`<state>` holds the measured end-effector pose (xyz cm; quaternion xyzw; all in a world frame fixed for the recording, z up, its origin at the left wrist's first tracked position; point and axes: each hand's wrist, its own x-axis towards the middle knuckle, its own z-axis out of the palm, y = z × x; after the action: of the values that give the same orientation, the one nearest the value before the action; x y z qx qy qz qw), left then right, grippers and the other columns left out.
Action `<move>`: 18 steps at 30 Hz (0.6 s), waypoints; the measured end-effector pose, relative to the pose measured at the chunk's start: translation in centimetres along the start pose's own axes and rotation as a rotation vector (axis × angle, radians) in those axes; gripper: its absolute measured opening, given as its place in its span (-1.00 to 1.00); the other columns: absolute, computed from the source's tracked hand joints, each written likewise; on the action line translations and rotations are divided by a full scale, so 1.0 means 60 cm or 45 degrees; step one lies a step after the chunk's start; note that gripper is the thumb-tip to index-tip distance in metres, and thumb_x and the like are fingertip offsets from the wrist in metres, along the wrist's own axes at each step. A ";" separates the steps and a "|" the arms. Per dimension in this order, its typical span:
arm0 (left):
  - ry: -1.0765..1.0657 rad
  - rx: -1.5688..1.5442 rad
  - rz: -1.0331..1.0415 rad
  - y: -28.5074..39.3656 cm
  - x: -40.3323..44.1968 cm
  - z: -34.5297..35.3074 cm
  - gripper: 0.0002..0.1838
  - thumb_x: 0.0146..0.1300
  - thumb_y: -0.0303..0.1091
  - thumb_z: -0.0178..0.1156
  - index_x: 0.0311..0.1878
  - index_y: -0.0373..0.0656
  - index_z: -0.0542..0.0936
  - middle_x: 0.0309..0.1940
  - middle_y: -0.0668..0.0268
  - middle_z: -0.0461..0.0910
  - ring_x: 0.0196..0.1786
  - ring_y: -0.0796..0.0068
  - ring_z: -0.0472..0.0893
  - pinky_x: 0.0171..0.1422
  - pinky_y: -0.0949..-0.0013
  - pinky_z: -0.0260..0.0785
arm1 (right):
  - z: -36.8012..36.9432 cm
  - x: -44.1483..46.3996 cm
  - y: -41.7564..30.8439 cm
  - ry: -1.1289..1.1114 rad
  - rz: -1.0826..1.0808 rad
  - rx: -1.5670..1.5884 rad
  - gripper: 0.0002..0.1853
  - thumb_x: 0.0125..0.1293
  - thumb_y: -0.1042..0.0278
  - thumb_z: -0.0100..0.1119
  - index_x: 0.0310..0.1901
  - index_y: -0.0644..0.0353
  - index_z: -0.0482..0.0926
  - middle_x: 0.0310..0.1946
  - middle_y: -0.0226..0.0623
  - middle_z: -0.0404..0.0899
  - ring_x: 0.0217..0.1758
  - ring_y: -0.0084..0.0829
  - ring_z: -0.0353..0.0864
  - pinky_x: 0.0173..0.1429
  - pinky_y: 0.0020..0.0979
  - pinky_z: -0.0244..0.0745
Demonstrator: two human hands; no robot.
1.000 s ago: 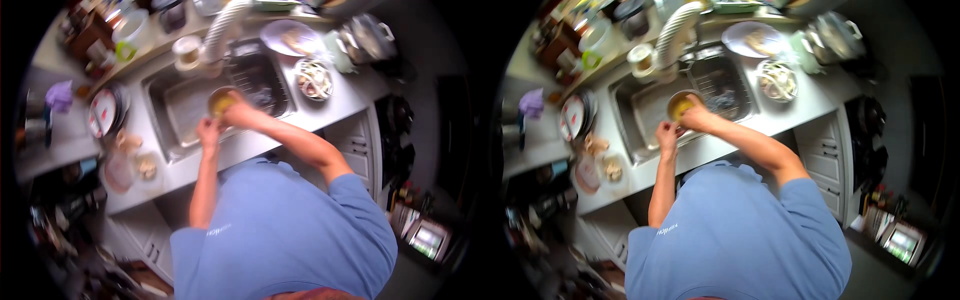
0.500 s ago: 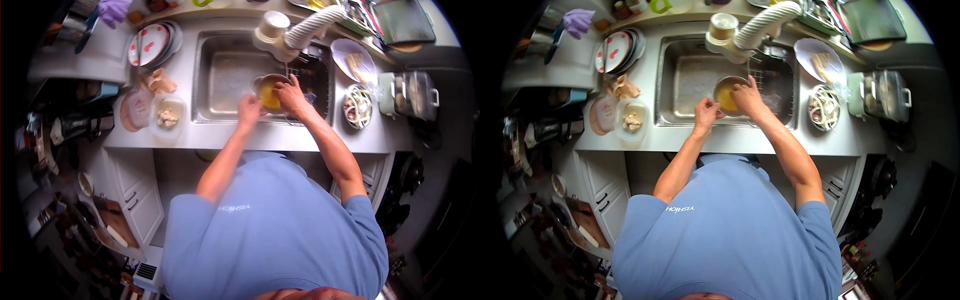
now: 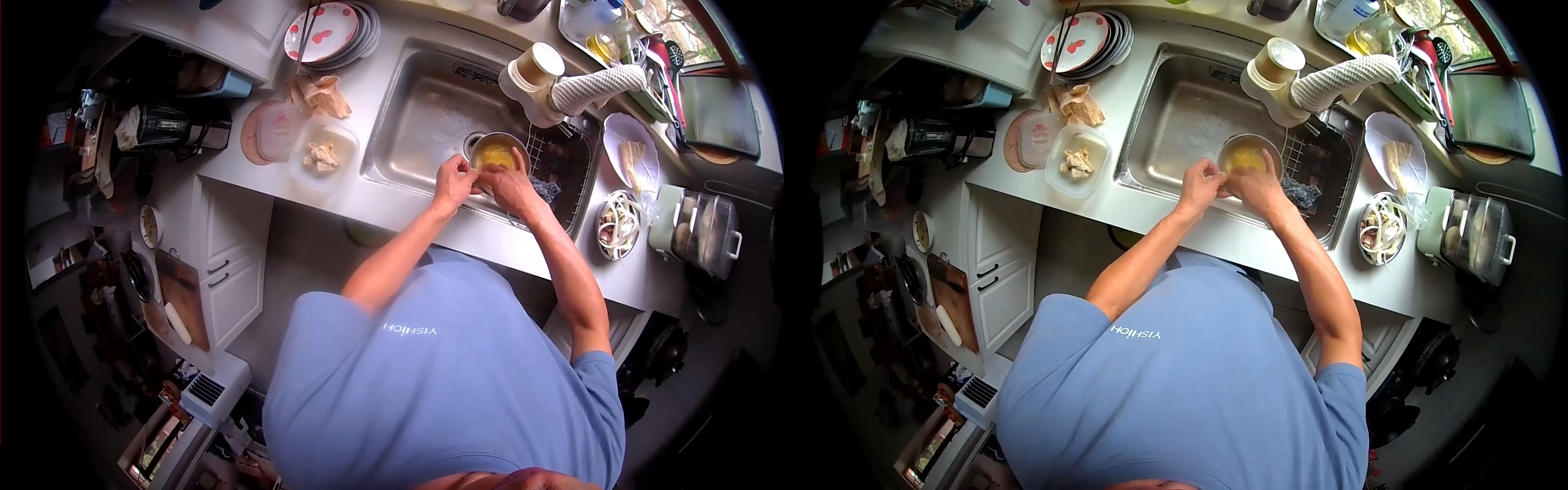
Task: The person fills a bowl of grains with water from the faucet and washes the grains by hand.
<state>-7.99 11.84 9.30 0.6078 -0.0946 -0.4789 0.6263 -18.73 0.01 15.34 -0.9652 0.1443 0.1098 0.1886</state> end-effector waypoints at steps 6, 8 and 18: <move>0.012 -0.050 -0.049 -0.004 0.006 0.008 -0.84 0.28 -0.58 0.19 -0.36 -0.28 0.39 -0.38 0.28 0.47 -0.41 0.49 0.62 -0.33 0.39 0.71 | 0.022 0.013 0.051 0.199 0.063 -0.248 -0.78 0.19 0.44 0.14 -0.16 0.00 0.70 -0.12 -0.39 0.65 0.06 -0.31 0.63 0.54 0.15 -0.06; 0.007 -0.075 -0.057 0.000 0.002 0.015 -0.84 0.28 -0.58 0.19 -0.36 -0.27 0.39 -0.38 0.29 0.47 -0.41 0.49 0.62 -0.33 0.39 0.71 | 0.044 0.018 0.049 0.253 -0.020 -0.148 -0.79 0.19 0.42 0.14 -0.17 0.00 0.69 -0.11 -0.40 0.64 0.08 -0.31 0.63 0.55 0.18 -0.11; -0.003 0.011 -0.053 -0.007 0.011 0.010 -0.85 0.28 -0.58 0.18 -0.36 -0.27 0.39 -0.36 0.30 0.46 -0.43 0.45 0.65 -0.31 0.41 0.71 | -0.006 -0.032 0.050 0.445 0.264 0.009 -0.79 0.23 0.52 0.18 -0.11 0.12 0.68 -0.18 -0.29 0.62 0.05 -0.25 0.61 0.52 0.12 0.05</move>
<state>-8.27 11.07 8.78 0.6116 -0.0847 -0.4920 0.6137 -21.43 -2.35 15.15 -0.9488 0.2739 -0.0409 0.1518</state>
